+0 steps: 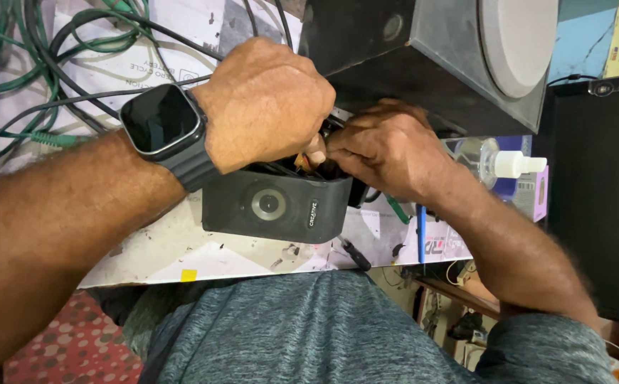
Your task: The person uses a screwdriver to manipulate internal components of a small black electronic device, likely a speaker. They repeatedly adjust wires and a green circuit board inside the open casing, occasionally switching between different screwdrivers to access specific parts.
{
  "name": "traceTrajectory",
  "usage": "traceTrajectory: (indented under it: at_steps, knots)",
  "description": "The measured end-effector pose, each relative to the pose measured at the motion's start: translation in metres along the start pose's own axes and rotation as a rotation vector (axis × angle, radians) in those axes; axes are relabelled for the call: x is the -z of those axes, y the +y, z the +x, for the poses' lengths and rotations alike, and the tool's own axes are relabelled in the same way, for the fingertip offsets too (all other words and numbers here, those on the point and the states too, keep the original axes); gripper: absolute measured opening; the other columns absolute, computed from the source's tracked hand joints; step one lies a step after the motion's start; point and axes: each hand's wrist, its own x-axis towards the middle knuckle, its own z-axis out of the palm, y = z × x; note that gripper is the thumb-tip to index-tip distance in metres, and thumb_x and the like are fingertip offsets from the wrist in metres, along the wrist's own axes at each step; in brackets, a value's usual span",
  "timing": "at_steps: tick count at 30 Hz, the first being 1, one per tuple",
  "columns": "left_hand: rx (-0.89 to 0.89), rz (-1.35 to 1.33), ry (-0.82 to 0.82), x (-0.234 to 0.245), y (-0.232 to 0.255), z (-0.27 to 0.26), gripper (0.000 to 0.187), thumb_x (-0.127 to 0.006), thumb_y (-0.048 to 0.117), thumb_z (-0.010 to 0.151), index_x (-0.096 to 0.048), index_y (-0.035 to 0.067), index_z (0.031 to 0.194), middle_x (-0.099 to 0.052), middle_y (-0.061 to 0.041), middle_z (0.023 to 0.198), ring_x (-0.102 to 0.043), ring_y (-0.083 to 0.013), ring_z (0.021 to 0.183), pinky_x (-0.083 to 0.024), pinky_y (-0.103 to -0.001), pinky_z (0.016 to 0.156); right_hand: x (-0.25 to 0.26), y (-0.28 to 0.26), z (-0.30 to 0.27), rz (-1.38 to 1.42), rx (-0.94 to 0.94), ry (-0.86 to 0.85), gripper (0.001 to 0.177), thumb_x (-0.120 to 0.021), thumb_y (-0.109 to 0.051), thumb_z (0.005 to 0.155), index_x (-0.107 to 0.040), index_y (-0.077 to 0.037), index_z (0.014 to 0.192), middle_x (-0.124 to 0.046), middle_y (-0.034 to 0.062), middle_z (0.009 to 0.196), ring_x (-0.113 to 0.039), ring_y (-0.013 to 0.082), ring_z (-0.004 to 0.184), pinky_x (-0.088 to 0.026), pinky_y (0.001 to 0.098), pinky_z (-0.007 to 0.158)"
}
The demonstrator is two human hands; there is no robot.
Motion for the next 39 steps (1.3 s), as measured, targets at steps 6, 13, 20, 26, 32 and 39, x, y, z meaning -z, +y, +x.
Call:
traceTrajectory:
  at_steps: [6,13,20,26,32,39]
  knots:
    - [-0.014,-0.015,0.032,0.001,0.001,0.0,0.048,-0.083,0.056,0.069,-0.079,0.008,0.073,-0.074,-0.016,0.078,-0.074,-0.0346,0.079,-0.056,-0.045,0.067,-0.002,0.0,-0.003,0.028,-0.033,0.021,0.012,-0.079,-0.012,0.089,-0.075,-0.003,0.096,-0.076,0.0105,0.094,-0.074,0.0285,0.087,-0.055,0.0411,0.081]
    - [-0.004,-0.025,0.01,0.002,0.001,0.0,0.048,-0.083,0.055,0.07,-0.079,0.008,0.075,-0.074,-0.016,0.077,-0.073,-0.035,0.079,-0.056,-0.045,0.066,-0.005,-0.007,-0.003,-0.1,-0.076,0.029,0.011,-0.081,-0.016,0.089,-0.075,-0.006,0.089,-0.077,0.0065,0.092,-0.074,0.0246,0.085,-0.054,0.0413,0.081]
    - [-0.012,-0.028,0.039,0.003,0.002,-0.002,0.045,-0.084,0.052,0.068,-0.08,0.008,0.075,-0.074,-0.015,0.078,-0.074,-0.0343,0.08,-0.057,-0.045,0.067,-0.008,-0.007,-0.004,-0.159,-0.084,0.041,0.012,-0.083,-0.017,0.087,-0.076,-0.007,0.087,-0.076,0.0053,0.089,-0.072,0.0244,0.085,-0.053,0.0396,0.079]
    - [-0.018,-0.04,0.032,0.004,0.002,-0.002,0.045,-0.084,0.053,0.069,-0.08,0.009,0.075,-0.074,-0.015,0.079,-0.074,-0.0345,0.081,-0.056,-0.045,0.066,-0.011,-0.004,-0.004,-0.167,-0.071,0.056,0.013,-0.083,-0.019,0.086,-0.075,-0.008,0.086,-0.076,0.004,0.088,-0.072,0.023,0.086,-0.053,0.0399,0.081]
    - [-0.003,-0.039,-0.006,0.004,0.002,-0.001,0.047,-0.084,0.054,0.07,-0.079,0.007,0.076,-0.074,-0.016,0.077,-0.073,-0.0349,0.079,-0.056,-0.045,0.066,-0.011,-0.005,-0.004,-0.195,-0.098,0.052,0.013,-0.083,-0.021,0.086,-0.076,-0.01,0.085,-0.077,0.0027,0.088,-0.072,0.022,0.085,-0.052,0.0427,0.081]
    - [-0.001,-0.058,0.013,0.004,0.002,0.0,0.048,-0.084,0.054,0.068,-0.079,0.006,0.076,-0.073,-0.017,0.076,-0.073,-0.0365,0.076,-0.055,-0.046,0.066,-0.006,-0.005,-0.004,-0.161,-0.066,0.034,0.014,-0.08,-0.02,0.089,-0.076,-0.007,0.093,-0.076,0.006,0.093,-0.072,0.0252,0.088,-0.053,0.0436,0.083]
